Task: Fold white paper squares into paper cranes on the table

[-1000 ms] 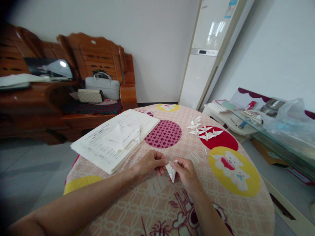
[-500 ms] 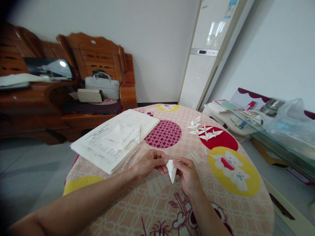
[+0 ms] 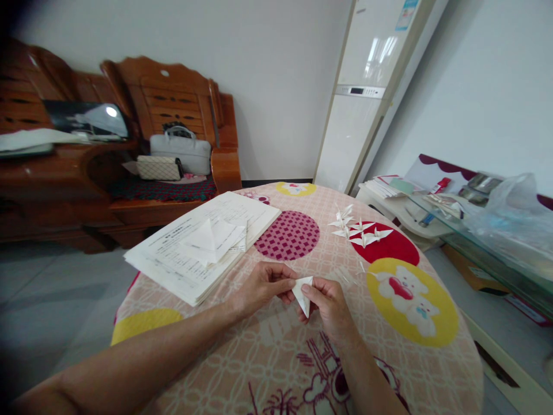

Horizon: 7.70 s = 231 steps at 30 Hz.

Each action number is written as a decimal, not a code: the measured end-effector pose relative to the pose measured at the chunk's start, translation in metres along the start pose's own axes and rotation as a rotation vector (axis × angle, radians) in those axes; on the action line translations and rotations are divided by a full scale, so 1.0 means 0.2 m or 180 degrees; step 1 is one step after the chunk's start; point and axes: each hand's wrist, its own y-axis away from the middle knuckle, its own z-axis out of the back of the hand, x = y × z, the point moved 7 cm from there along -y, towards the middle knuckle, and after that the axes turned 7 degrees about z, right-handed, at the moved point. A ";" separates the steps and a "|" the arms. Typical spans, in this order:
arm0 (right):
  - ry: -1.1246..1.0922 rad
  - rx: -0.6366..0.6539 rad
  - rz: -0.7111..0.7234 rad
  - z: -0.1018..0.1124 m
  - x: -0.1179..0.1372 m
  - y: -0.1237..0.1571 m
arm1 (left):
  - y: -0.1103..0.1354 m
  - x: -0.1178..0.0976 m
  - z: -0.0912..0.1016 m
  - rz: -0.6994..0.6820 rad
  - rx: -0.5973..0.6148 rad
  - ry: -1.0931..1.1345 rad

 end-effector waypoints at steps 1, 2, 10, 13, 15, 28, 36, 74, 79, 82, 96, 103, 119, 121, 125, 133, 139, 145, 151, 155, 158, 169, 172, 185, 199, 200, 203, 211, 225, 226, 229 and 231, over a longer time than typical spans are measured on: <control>0.0016 0.0006 -0.0014 0.00 0.00 0.00 | 0.00 0.00 0.00 -0.0044 -0.0005 -0.0054; 0.0034 0.0010 -0.0020 0.00 0.00 0.00 | 0.00 -0.01 0.00 -0.0091 -0.0028 -0.0113; 0.0303 0.0154 0.0042 -0.02 0.00 0.00 | 0.00 0.00 0.01 -0.0191 -0.0229 -0.0496; 0.0305 0.0220 0.0061 -0.02 0.00 0.00 | -0.01 0.02 0.02 -0.0049 -0.0167 -0.0375; 0.0342 0.0259 0.0062 -0.02 0.00 0.00 | -0.02 0.03 0.01 0.0040 -0.0029 -0.0388; -0.0137 0.0304 -0.0002 -0.04 -0.02 0.01 | -0.03 0.03 -0.04 -0.0214 0.0190 -0.0558; -0.0344 0.0578 -0.0232 -0.07 -0.08 0.01 | -0.03 0.04 -0.06 -0.0266 0.0282 -0.0845; -0.0191 0.0620 -0.0171 -0.07 -0.08 0.01 | -0.02 0.08 -0.08 0.0262 0.0786 0.0038; -0.0209 0.0517 -0.0153 -0.08 -0.07 0.02 | -0.02 0.10 -0.10 0.0361 0.0737 0.0382; -0.0107 0.0308 -0.0268 -0.05 -0.08 0.01 | -0.04 0.10 -0.05 0.0511 0.0570 -0.0029; 0.1593 -0.0154 -0.0064 0.18 -0.09 -0.05 | -0.06 -0.04 0.09 -0.0606 -0.0200 -0.2507; 0.1546 -0.0186 -0.0055 0.19 -0.07 -0.05 | -0.01 -0.04 0.00 -0.0906 0.0356 -0.2950; 0.1009 -0.0109 -0.0310 0.19 -0.10 -0.04 | -0.04 -0.02 0.04 -0.0717 0.0248 -0.2997; 0.0963 -0.0115 -0.0312 0.18 -0.09 -0.05 | -0.04 -0.01 0.05 -0.0690 0.0229 -0.2922; 0.0901 -0.0147 -0.0346 0.17 -0.08 -0.04 | -0.04 -0.02 0.06 -0.0682 0.0173 -0.2838; 0.1279 -0.0288 -0.0240 0.18 -0.10 -0.05 | -0.05 -0.02 0.06 -0.0606 0.0088 -0.2808; 0.1418 -0.0301 -0.0129 0.17 -0.10 -0.05 | -0.04 -0.02 0.06 -0.0549 0.0077 -0.2789; 0.1340 -0.0252 -0.0192 0.15 -0.10 -0.05 | -0.04 -0.02 0.06 -0.0511 0.0083 -0.2796; 0.1529 -0.0302 -0.0175 0.15 -0.10 -0.05 | -0.05 -0.01 0.06 -0.0470 0.0112 -0.2749; 0.1671 -0.0322 -0.0176 0.15 -0.10 -0.05 | -0.05 -0.01 0.06 -0.0457 0.0082 -0.2755; 0.1746 -0.0357 -0.0146 0.15 -0.09 -0.05 | -0.05 -0.01 0.06 -0.0427 0.0080 -0.2765; 0.1792 -0.0387 -0.0142 0.18 -0.13 -0.06 | -0.06 0.00 0.06 -0.0535 -0.0002 -0.2818; 0.1647 -0.0391 -0.0189 0.18 -0.13 -0.06 | -0.05 -0.01 0.06 -0.0533 0.0007 -0.2801; 0.0911 -0.0249 -0.0471 0.15 -0.12 -0.04 | -0.05 -0.02 0.07 -0.0592 -0.0046 -0.2614; 0.1120 -0.0221 -0.0400 0.15 -0.12 -0.05 | -0.02 -0.04 0.00 -0.0912 0.0391 -0.3099; 0.1135 -0.0211 -0.0395 0.14 -0.12 -0.05 | -0.01 -0.04 0.00 -0.0870 0.0400 -0.3103; 0.1189 -0.0186 -0.0364 0.14 -0.11 -0.05 | 0.00 -0.04 -0.01 -0.0817 0.0458 -0.3123; 0.1226 -0.0201 -0.0364 0.15 -0.11 -0.05 | 0.01 -0.03 -0.03 -0.0740 0.0604 -0.3261; 0.0706 0.0023 -0.0459 0.13 -0.10 -0.03 | 0.00 0.01 -0.02 -0.0782 0.0494 -0.3189; 0.0671 0.0050 -0.0462 0.13 -0.10 -0.03 | 0.00 0.00 -0.02 -0.0800 0.0493 -0.3161; 0.0536 0.0122 -0.0476 0.12 -0.09 -0.02 | -0.01 -0.01 -0.02 -0.0822 0.0501 -0.3070; 0.0437 0.0170 -0.0514 0.12 -0.09 -0.02 | -0.01 -0.01 -0.02 -0.0802 0.0498 -0.2983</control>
